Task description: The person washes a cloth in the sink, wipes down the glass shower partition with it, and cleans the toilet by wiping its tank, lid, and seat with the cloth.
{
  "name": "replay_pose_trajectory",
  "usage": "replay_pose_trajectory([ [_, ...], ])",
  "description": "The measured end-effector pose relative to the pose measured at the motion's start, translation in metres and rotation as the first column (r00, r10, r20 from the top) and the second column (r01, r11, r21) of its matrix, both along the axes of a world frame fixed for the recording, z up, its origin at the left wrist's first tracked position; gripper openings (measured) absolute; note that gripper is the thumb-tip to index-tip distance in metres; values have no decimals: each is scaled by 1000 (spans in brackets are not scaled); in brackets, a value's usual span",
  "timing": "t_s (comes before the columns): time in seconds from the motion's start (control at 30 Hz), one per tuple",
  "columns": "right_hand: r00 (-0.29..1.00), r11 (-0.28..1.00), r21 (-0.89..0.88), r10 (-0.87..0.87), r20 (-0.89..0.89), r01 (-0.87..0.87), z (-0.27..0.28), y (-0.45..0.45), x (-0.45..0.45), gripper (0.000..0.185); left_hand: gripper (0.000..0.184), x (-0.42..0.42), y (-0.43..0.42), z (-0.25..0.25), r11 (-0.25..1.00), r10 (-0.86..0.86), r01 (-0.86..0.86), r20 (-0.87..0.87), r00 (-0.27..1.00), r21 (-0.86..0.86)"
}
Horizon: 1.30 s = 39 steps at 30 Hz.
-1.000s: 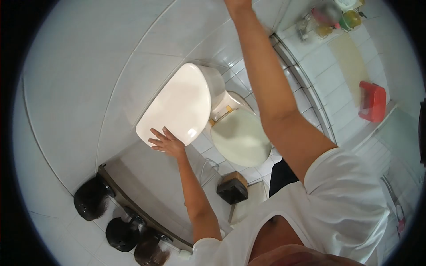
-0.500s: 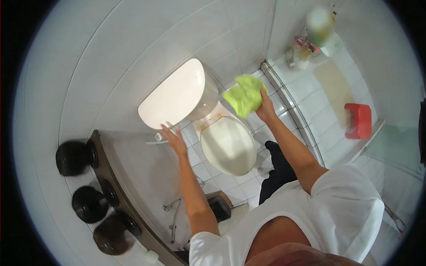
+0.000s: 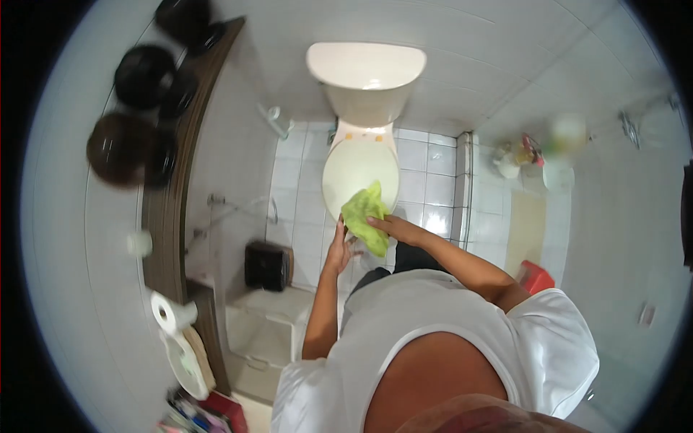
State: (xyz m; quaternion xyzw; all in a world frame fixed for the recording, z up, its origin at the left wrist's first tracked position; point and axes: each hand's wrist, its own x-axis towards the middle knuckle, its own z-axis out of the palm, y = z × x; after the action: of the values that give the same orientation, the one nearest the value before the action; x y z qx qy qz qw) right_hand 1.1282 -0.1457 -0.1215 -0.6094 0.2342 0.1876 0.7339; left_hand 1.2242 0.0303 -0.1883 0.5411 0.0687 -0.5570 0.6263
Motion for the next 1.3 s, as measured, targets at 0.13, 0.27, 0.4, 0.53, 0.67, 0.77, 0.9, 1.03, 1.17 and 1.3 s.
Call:
replay_pose_trajectory([
  [0.13,928,871,-324,361,-88,-369,32,35,22,70,67,-1,37,-12,958,107,-115,-44,993,-264],
  [0.27,946,788,-557,325,16,-262,8,47,20,71,56,-7,63,15,967,216,-203,72,974,-153],
  [0.4,981,902,-392,193,-9,-181,8,46,17,67,51,-18,82,35,966,248,-219,245,937,-137],
  [0.53,983,904,-385,170,-73,-185,11,49,12,65,50,-24,92,18,976,145,-199,414,899,89],
  [0.67,987,756,-651,150,62,-75,12,50,3,56,38,-24,95,0,981,131,-187,552,823,45],
  [0.77,993,666,-744,110,32,-50,30,44,-1,53,34,-25,92,25,981,194,-176,428,883,-81],
  [0.9,998,639,-769,41,40,5,25,16,-13,52,41,-18,78,55,914,291,-218,179,940,-341],
  [1.03,988,560,-818,-10,153,132,21,1,-25,54,52,-14,57,82,864,208,-75,217,954,-498],
  [1.17,999,444,-896,-32,-21,-4,65,4,-25,49,56,-15,29,80,886,200,12,405,892,-464],
  [1.3,959,771,-571,-217,184,284,72,-1,-34,46,52,-18,14,56,919,308,-131,469,828,-372],
])
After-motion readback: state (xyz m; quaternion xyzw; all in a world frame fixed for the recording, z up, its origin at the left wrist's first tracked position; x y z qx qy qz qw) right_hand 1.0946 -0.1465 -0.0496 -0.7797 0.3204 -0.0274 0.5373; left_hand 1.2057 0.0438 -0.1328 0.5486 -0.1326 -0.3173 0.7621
